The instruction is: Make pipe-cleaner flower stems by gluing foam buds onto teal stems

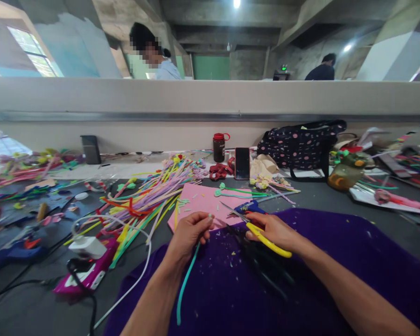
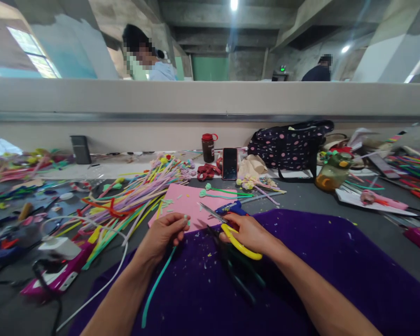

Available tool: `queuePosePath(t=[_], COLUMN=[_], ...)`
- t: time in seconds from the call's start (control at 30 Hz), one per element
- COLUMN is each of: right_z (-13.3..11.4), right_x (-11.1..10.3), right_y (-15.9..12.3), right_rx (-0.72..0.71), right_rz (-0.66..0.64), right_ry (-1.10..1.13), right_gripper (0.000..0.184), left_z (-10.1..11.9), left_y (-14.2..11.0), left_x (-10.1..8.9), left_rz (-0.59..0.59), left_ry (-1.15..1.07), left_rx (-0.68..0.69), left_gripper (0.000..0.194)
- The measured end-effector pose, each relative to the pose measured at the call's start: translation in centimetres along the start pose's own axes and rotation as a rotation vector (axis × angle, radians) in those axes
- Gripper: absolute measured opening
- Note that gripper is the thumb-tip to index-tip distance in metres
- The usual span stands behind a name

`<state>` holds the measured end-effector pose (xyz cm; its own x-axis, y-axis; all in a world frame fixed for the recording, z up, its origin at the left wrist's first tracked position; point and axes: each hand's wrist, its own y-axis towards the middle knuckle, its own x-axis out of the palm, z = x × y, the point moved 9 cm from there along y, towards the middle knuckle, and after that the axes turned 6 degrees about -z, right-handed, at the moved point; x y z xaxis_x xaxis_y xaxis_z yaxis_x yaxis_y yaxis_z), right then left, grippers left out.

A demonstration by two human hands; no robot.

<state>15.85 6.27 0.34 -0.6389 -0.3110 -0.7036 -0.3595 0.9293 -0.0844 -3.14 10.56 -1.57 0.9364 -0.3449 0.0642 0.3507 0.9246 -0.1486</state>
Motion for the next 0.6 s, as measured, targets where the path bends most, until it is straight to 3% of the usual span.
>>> queuePosePath(t=[0.13, 0.33, 0.47, 0.6], right_z=[0.2, 1.7, 4.7, 9.7], right_x=[-1.1, -3.0, -5.0, -6.6], right_y=[-0.8, -3.6, -6.7, -10.4], right_rx=[0.062, 0.109, 0.149, 0.271], right_rz=[0.072, 0.137, 0.178, 0.16], right_ry=[-0.112, -0.336, -0.511, -0.651], right_gripper=[0.052, 0.057, 0.055, 0.053], left_z=[0.4, 0.5, 0.9, 1.6], left_y=[0.3, 0.1, -0.1, -0.3], left_x=[-0.9, -0.5, -0.6, -1.6], left_rz=[0.032, 0.0, -0.007, 0.051], left_ry=[-0.041, -0.046, -0.058, -0.053], left_rx=[0.035, 0.031, 0.062, 0.118], left_gripper=[0.03, 0.027, 0.027, 0.027])
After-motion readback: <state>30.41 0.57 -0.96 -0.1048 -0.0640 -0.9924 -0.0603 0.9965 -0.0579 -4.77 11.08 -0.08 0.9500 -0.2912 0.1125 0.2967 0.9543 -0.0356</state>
